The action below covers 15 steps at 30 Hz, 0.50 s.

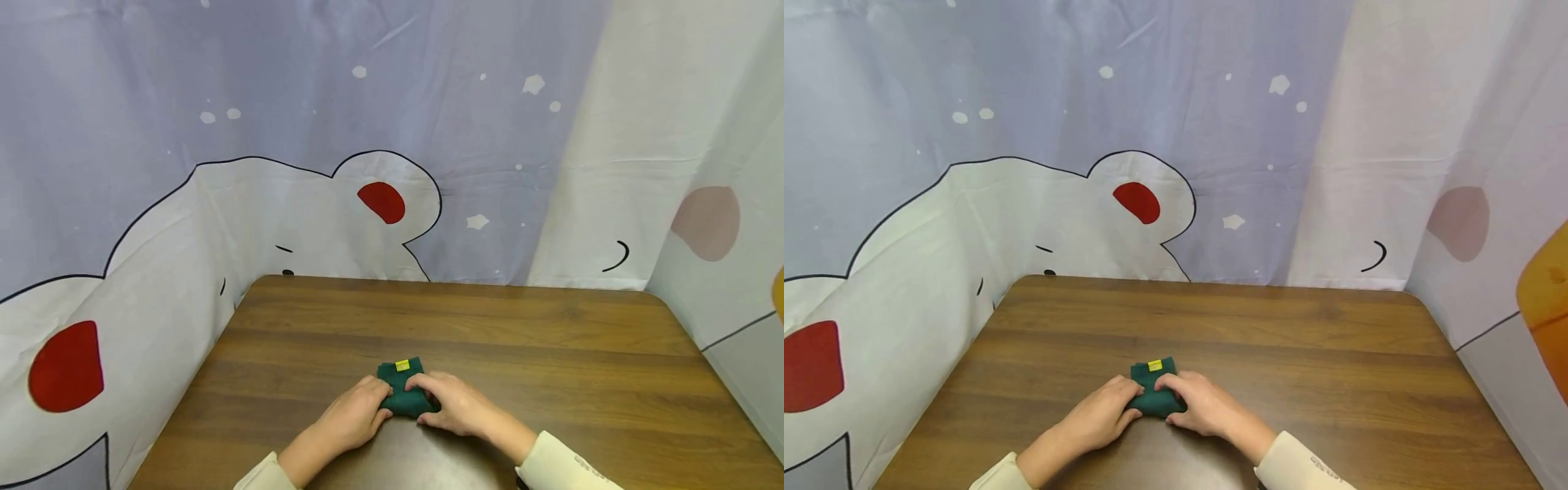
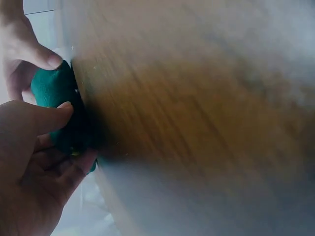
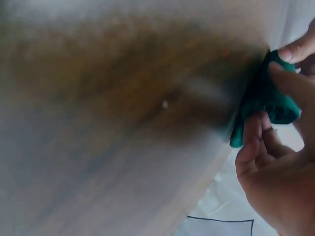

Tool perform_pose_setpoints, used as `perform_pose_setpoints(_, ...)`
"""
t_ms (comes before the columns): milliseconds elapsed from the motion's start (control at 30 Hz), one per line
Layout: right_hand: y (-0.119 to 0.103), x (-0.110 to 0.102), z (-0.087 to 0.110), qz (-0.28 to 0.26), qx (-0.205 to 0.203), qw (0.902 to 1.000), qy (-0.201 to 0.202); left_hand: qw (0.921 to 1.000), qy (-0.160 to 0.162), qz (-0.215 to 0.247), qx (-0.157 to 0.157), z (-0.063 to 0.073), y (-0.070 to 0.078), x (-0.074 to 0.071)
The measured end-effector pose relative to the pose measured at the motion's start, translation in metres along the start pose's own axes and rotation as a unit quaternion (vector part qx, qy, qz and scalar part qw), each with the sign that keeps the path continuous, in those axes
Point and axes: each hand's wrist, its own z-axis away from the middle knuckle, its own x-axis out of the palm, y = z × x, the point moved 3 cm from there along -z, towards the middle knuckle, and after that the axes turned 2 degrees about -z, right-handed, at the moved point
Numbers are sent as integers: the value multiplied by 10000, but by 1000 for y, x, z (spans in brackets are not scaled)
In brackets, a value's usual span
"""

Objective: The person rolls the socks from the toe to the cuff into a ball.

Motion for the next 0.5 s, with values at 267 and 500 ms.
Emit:
perform_pose_setpoints(267, -6, 1, 1, 1176, -189, 9926, 249, 9996, 44, -260, -62, -3, 0, -3)
perform_pose_setpoints(500, -7, 2, 0, 1235, -262, 9916, 290, 9991, -108, -417, 4, -4, 1, -5)
